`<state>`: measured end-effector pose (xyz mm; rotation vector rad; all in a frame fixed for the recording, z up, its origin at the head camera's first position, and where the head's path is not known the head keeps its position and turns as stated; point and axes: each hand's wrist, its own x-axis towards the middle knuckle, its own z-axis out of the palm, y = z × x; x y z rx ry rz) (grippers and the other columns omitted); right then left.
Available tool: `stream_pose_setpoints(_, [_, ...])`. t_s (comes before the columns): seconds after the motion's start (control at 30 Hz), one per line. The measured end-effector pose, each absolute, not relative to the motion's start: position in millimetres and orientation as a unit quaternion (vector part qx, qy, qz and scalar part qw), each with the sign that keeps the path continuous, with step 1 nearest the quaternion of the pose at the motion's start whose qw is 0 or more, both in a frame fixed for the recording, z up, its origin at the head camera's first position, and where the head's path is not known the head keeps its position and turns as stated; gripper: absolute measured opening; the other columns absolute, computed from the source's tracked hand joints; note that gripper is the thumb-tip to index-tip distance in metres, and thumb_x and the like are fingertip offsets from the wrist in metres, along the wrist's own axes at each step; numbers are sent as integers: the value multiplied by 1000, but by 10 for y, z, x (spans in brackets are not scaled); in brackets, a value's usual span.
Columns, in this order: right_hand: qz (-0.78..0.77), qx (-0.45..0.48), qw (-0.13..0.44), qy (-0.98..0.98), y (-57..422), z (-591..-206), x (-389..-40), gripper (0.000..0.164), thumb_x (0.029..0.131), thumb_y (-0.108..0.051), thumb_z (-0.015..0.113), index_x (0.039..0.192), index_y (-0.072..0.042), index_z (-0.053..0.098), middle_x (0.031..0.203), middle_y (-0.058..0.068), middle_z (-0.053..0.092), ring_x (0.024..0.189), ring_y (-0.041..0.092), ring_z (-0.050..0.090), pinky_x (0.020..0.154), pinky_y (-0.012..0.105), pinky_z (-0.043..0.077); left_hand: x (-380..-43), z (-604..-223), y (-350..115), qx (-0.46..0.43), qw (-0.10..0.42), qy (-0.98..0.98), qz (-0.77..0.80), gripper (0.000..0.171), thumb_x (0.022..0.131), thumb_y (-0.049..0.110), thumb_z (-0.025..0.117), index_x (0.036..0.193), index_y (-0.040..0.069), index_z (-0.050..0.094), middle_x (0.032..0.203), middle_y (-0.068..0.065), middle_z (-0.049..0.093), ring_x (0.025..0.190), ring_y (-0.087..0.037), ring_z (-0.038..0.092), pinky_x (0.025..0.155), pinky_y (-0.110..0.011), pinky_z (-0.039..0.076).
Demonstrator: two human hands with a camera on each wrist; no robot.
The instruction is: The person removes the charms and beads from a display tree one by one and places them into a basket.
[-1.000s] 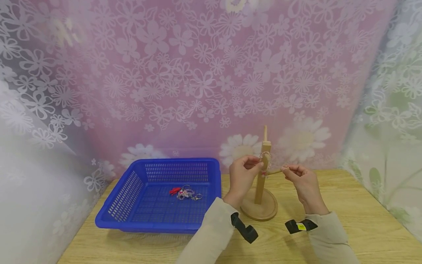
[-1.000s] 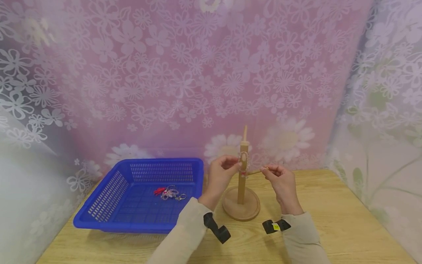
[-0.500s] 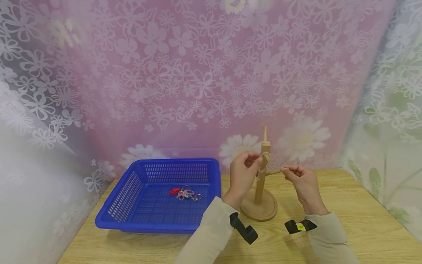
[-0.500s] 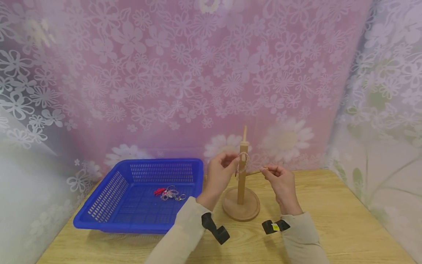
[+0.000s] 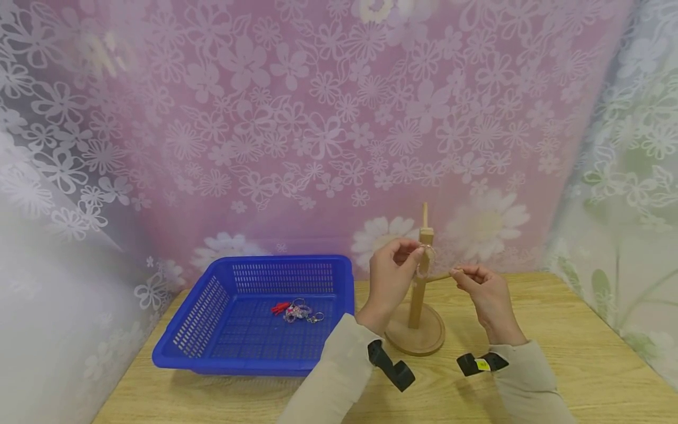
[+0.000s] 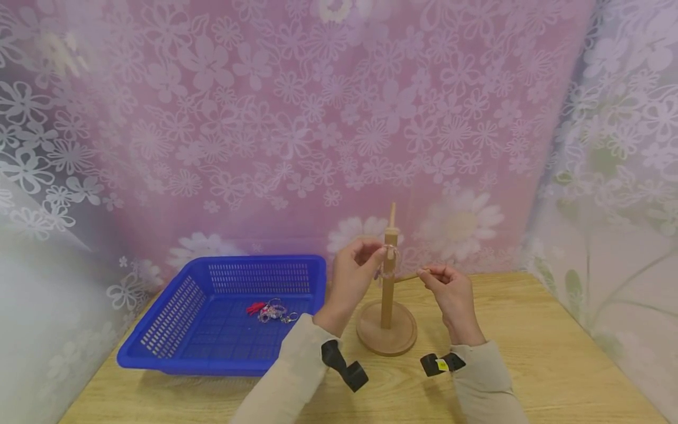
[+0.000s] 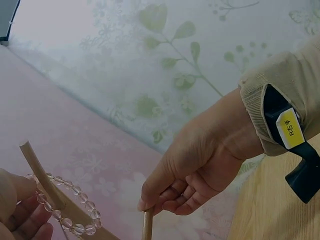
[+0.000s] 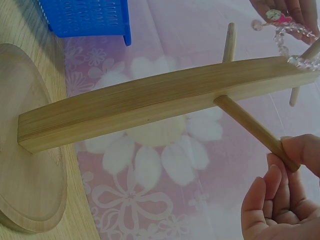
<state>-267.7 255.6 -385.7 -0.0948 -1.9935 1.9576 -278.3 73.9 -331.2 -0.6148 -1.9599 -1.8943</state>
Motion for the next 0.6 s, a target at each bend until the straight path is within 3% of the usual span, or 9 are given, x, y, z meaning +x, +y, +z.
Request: stream_pose_setpoints(0.6, [683, -42, 162, -711, 2570, -3824, -2678, 5, 88, -15, 67, 83, -14, 69, 83, -17, 63, 76, 1, 60, 70, 15, 50, -2722, -3197, 693, -235, 171, -676, -677, 13, 88, 17, 68, 94, 5, 70, 86, -6, 69, 74, -7, 62, 67, -20, 51])
